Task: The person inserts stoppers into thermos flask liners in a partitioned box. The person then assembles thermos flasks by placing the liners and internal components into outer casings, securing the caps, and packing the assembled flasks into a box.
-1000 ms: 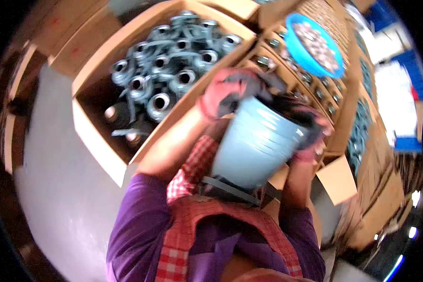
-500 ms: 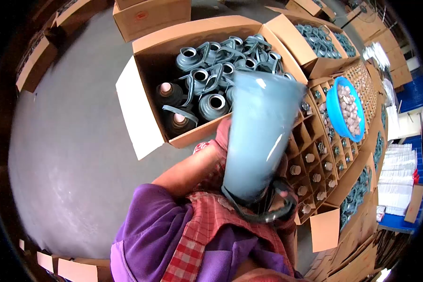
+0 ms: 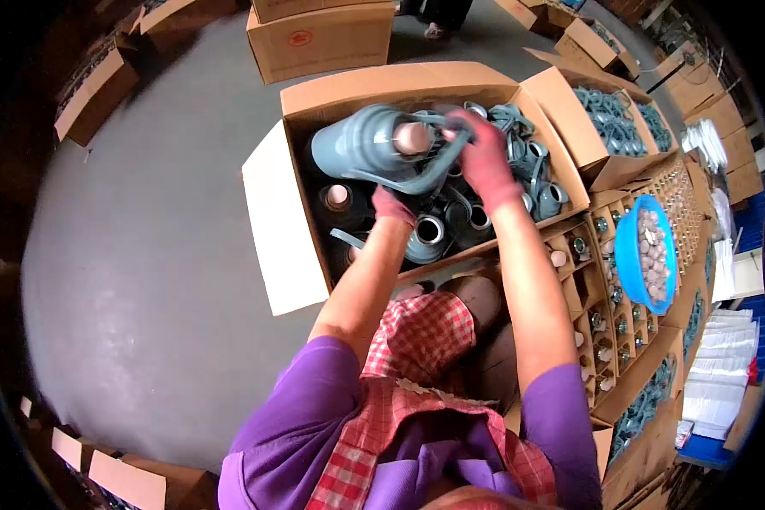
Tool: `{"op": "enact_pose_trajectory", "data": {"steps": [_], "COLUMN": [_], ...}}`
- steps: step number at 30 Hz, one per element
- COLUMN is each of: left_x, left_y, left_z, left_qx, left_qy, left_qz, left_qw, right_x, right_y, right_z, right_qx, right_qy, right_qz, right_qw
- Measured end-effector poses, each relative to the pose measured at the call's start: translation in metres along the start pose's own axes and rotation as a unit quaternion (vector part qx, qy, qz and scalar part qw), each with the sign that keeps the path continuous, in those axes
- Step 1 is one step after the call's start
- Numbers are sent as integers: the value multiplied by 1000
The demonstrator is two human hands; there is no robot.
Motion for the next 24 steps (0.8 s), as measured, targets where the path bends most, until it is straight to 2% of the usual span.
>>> {"op": "enact_pose_trajectory", "data": {"steps": [1, 2, 3, 5, 6, 7, 9, 10, 11, 12, 13, 15, 17, 18, 19, 20, 22, 23, 24], "left_x": [15, 29, 31, 33, 33, 34, 40, 32, 33, 17, 4, -1, -22, -11, 4, 6, 16, 22, 28], "left_y": [-5, -10, -13, -15, -14, -12, -6, 3, 8, 22, 27, 30, 33, 34, 29, 37, 55, 66, 75], "left_z": [13, 26, 32, 46, 51, 58, 80, 72, 91, 77, 53, 58, 21, 42, 66, 61, 57, 60, 57], "left_qx": [30, 62, 34, -22, -51, -79, -175, -160, -185, -112, -167, -270, -185, -196, -160, -118, -41, 11, -11], "left_qy": [91, 181, 110, -26, -92, -156, -358, -363, -366, -261, -266, -282, -100, -79, 47, 165, 358, 492, 575], "left_qz": [-18, -30, -25, -20, -19, -15, 15, 15, 49, 2, 44, 135, 111, 150, 152, 145, 124, 131, 116], "left_qw": [995, 981, 993, 999, 994, 984, 917, 918, 911, 959, 948, 910, 971, 966, 974, 969, 925, 861, 810], "right_x": [19, 42, 54, 66, 67, 63, 50, 40, 33, 25, 17, 13, 7, 2, -3, -6, -15, -19, -23], "right_y": [16, 25, 30, 41, 43, 44, 49, 49, 46, 40, 31, 5, -28, -43, -58, -73, -97, -107, -116], "right_z": [10, 37, 22, 7, 8, 11, 21, 28, 36, 36, 34, 49, 62, 66, 71, 81, 86, 87, 86], "right_qx": [-62, -60, 2, -8, 14, 32, 62, 86, 79, 103, 126, 132, 179, 187, 194, 212, 257, 285, 294], "right_qy": [-56, -55, -24, 19, -19, -22, -30, -24, 8, 32, 56, 109, 159, 159, 159, 185, 237, 263, 281], "right_qz": [-52, -51, -55, -27, -35, -10, 42, 60, 82, 66, 50, 60, 25, 19, 13, 22, 35, 43, 50], "right_qw": [995, 995, 998, 999, 999, 999, 997, 994, 993, 992, 989, 983, 971, 969, 968, 959, 936, 921, 912]}}
Point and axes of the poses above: each hand's wrist, its own y-axis towards the middle knuckle, its own x-axis out of the palm, z = x × y, the point moved 3 cm from there along y, towards the middle knuckle, and after that the axes turned 11 degrees about y, right-handed, at the moved point
